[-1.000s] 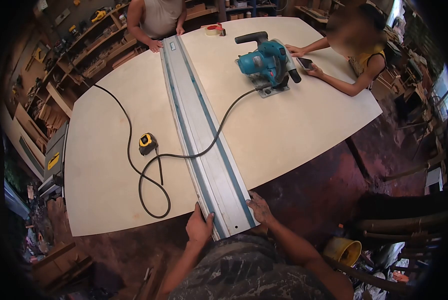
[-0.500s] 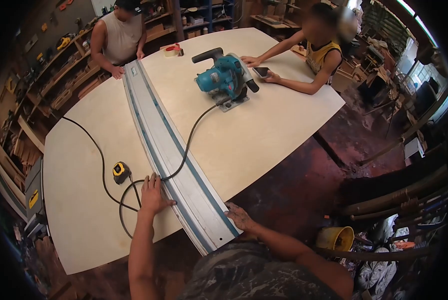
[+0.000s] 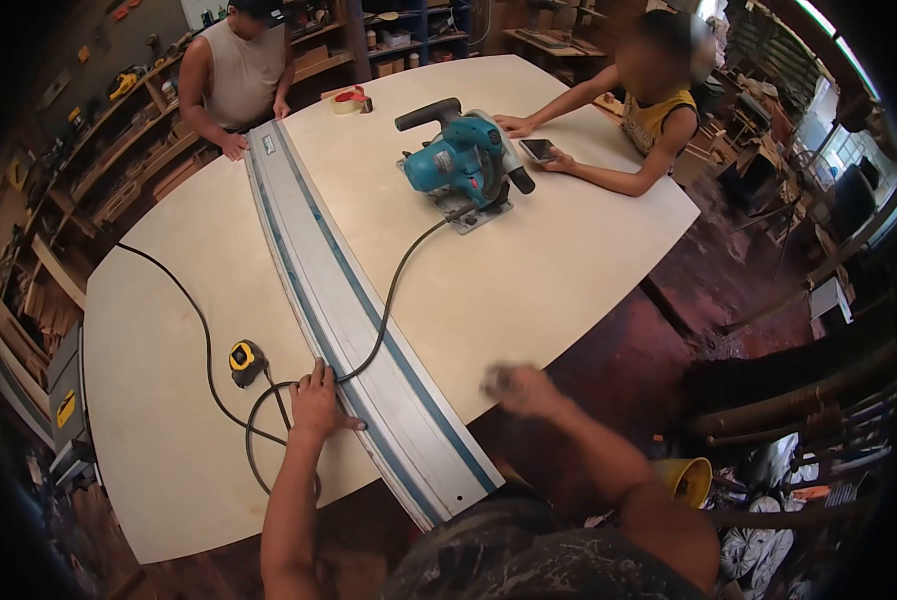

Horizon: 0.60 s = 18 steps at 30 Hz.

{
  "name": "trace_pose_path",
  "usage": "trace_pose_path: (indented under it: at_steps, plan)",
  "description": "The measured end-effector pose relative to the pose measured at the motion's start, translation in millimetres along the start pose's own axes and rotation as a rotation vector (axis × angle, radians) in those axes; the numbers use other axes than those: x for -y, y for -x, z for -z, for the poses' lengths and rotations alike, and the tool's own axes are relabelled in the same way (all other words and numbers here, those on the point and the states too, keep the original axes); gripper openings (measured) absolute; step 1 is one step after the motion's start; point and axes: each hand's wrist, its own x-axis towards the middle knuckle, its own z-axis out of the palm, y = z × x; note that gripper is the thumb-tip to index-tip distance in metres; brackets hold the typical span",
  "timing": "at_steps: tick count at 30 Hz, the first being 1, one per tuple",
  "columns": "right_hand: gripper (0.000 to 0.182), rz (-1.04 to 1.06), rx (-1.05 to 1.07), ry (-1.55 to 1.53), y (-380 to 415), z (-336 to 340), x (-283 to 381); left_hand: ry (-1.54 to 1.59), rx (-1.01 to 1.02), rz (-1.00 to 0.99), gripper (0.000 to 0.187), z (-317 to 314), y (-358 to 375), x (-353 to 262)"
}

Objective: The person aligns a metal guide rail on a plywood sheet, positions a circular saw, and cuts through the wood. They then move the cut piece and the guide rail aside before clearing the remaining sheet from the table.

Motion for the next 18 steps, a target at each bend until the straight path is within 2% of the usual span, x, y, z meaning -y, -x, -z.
trace_pose_path:
  at_steps: [2,3,4,6,8,11,13,15,18]
  plan:
    - [0.050,0.128,-0.451,-0.124,-68,35,-9,-0.006,0.000,0.006,0.135,1,1,-1]
    - [0.054,0.136,-0.587,-0.245,-108,57,-11,-0.008,-0.004,0.003,0.135,1,2,-3]
    - [0.065,0.265,-0.781,-0.215,-135,87,2,-0.013,-0.007,0.020,0.135,1,1,-4]
    - [0.079,0.347,-1.127,-0.047,-223,121,-11,-0.023,0.009,0.030,0.134,4,-2,-7]
    - [0.089,0.234,-1.251,0.055,-287,148,-11,-0.052,0.038,0.034,0.135,10,-3,-12]
    - [0.081,0.157,-0.862,-0.310,-319,180,0,-0.067,0.076,0.052,0.137,14,-5,-14]
    - [0.058,0.259,-0.579,-0.688,-342,190,-13,-0.062,0.074,0.060,0.137,11,-6,-13]
    - [0.051,0.324,-0.308,-0.900,-342,205,-17,-0.053,0.081,0.069,0.136,12,-6,-14]
    - [0.038,0.177,-0.379,-0.814,-322,212,2,-0.071,0.072,0.054,0.135,11,-5,-13]
